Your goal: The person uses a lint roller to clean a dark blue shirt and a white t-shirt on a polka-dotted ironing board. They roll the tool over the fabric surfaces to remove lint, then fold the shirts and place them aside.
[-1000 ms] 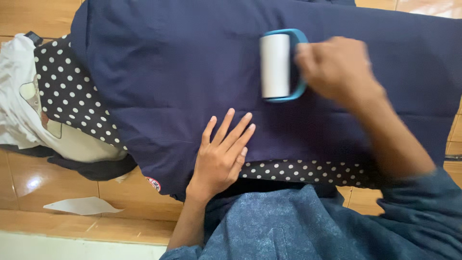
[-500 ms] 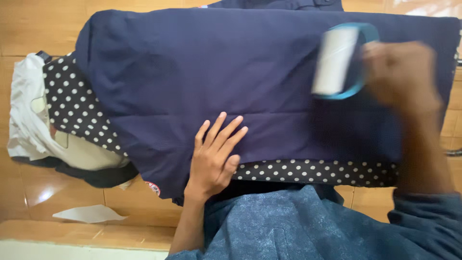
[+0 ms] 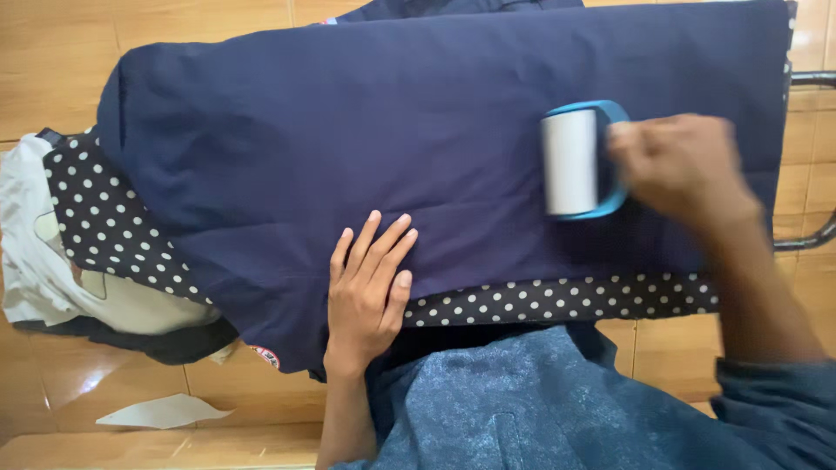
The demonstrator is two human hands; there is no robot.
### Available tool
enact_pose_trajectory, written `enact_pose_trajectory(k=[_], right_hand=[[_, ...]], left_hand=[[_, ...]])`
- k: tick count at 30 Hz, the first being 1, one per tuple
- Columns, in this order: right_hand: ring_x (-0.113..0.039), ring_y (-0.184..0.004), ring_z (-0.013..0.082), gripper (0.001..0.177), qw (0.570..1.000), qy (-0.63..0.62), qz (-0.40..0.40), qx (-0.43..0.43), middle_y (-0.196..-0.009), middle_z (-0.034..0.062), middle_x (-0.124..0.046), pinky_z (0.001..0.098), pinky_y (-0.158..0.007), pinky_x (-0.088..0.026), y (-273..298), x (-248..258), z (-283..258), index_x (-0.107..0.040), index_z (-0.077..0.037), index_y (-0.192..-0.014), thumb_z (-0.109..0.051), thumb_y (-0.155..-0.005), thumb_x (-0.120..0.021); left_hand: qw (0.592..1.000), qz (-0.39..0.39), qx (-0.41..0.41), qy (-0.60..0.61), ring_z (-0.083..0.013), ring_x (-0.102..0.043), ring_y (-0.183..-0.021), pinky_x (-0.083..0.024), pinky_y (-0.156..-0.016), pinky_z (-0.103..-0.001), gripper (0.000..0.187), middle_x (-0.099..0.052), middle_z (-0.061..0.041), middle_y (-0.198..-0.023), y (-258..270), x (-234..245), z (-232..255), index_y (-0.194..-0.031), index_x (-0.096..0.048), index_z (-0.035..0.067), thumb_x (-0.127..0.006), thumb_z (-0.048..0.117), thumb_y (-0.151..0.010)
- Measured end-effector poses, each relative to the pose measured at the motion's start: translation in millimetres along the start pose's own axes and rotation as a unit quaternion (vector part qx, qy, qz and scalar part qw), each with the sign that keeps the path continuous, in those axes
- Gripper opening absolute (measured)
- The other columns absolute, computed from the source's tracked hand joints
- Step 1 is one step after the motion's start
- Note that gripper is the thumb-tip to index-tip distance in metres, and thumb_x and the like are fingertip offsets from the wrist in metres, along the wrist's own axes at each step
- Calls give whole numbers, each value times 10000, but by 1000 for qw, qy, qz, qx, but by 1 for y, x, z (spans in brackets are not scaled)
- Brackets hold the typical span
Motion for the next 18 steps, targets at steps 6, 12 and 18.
enact_pose_trajectory(k=[6, 12, 18], right_hand=[[-580, -464, 183, 499, 991, 122, -2, -57, -578, 93, -578, 317, -447, -488, 64, -19, 137, -647, -29, -833, -222, -1200, -369], [-608, -503, 244, 502, 988, 32, 16, -148, -591, 118, -609, 385, -510, -504, 80, 5, 122, -662, -47, -749, -309, -1118, -445], [-631, -508, 297, 516, 998, -53, -35, 26, -570, 134, -640, 434, -559, -521, 33, -9, -58, -680, -78, -696, -395, -1049, -477]], left_hand=[[999, 10, -10, -30, -272, -444, -1484, -249, -1264, -499, 401, -606, -29, -1485, 0, -5, -1, -1368, -663, 96, -531, 165, -995], [999, 17, -12, -28, -264, -450, -1481, -266, -1258, -493, 415, -599, -19, -1485, -1, -2, 2, -1364, -664, 102, -564, 138, -963], [999, 19, -17, -41, -265, -436, -1476, -257, -1258, -510, 431, -586, -22, -1490, -1, -6, 1, -1375, -650, 116, -573, 143, -951]])
Point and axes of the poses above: each hand's wrist, its own y-axis away from the middle knuckle, its own x-axis out of the back of the hand, z = x × y, the point moved 1 cm from there along -y, towards the middle knuckle
